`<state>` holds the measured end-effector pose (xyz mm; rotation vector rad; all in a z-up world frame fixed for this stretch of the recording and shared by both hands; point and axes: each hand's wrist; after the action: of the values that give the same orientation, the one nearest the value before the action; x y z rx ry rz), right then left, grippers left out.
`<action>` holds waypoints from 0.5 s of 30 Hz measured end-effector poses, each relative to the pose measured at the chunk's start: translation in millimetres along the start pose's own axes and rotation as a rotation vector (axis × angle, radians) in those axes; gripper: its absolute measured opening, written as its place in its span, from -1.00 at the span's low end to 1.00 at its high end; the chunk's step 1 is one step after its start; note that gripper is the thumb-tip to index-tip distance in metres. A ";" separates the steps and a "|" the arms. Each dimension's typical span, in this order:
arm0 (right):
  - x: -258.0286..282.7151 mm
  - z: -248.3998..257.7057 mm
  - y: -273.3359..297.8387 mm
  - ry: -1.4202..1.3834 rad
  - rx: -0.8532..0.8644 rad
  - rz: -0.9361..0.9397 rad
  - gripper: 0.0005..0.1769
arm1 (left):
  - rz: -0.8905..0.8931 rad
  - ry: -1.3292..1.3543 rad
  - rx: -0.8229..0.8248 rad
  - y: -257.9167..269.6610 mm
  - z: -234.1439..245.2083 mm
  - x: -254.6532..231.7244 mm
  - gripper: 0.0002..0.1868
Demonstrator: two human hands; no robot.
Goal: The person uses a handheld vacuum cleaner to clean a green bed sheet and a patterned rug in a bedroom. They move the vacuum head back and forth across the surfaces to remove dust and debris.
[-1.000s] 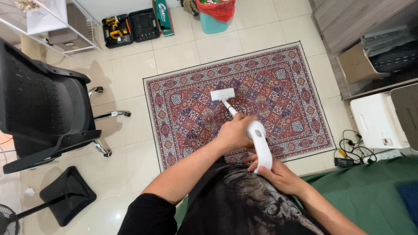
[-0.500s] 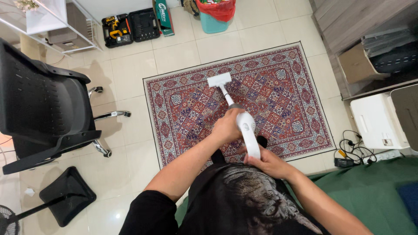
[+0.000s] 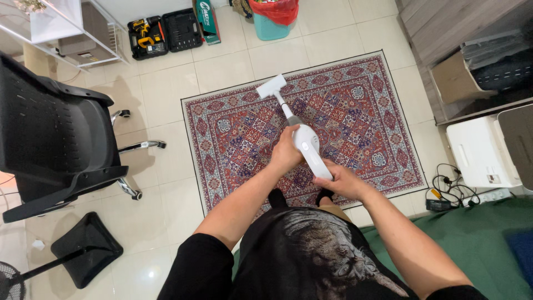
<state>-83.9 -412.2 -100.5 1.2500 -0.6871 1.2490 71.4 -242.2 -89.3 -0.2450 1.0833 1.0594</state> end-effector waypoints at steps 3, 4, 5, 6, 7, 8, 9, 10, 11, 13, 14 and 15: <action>-5.5 7.8 -2.1 0.075 -0.006 0.070 -0.60 | -0.125 -0.056 -0.060 -10.6 -15.5 15.7 -0.02; -4.3 9.8 -0.6 0.083 -0.009 0.064 -0.57 | -0.185 -0.089 -0.088 -13.8 -21.3 21.7 0.00; -1.9 11.8 1.9 0.092 -0.015 0.056 -0.54 | -0.256 -0.186 -0.097 -17.0 -26.4 27.2 0.02; 1.4 13.4 6.6 0.099 -0.014 0.028 -0.52 | -0.328 -0.283 -0.105 -19.7 -30.4 31.4 0.03; 5.0 15.2 14.4 0.106 -0.012 0.000 -0.49 | -0.399 -0.379 -0.111 -20.7 -34.2 33.2 0.05; 8.6 15.7 21.3 0.113 -0.011 -0.029 -0.46 | -0.409 -0.349 -0.073 -19.2 -37.1 32.6 0.10; 12.1 14.7 28.3 0.079 -0.026 -0.035 -0.44 | -0.418 -0.319 -0.034 -15.3 -38.6 29.4 0.15; 15.1 13.3 37.1 0.045 -0.040 -0.042 -0.42 | -0.426 -0.288 0.004 -11.3 -38.0 23.1 0.20; 17.8 12.3 45.9 0.011 -0.054 -0.047 -0.40 | -0.356 -0.295 0.067 -6.0 -36.9 14.1 0.17; 22.8 11.6 64.4 -0.048 -0.040 -0.196 -0.42 | -0.215 -0.310 0.193 8.4 -34.4 -7.1 0.09; 25.6 10.9 74.1 -0.078 -0.032 -0.271 -0.42 | -0.241 -0.314 0.196 15.7 -32.3 -16.4 0.04; 29.0 10.4 83.7 -0.069 -0.046 -0.253 -0.43 | -0.270 -0.321 0.200 23.5 -31.5 -25.5 -0.01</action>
<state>-152.8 -425.2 -45.4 1.3024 -0.5833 0.9815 32.2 -264.8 -76.9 -0.0543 0.8315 0.7136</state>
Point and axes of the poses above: each hand's wrist, its own y-axis away from the middle knuckle, its own z-axis out of the back of the hand, x = y × z, and after that the axes turned 1 degree about -z, right-handed
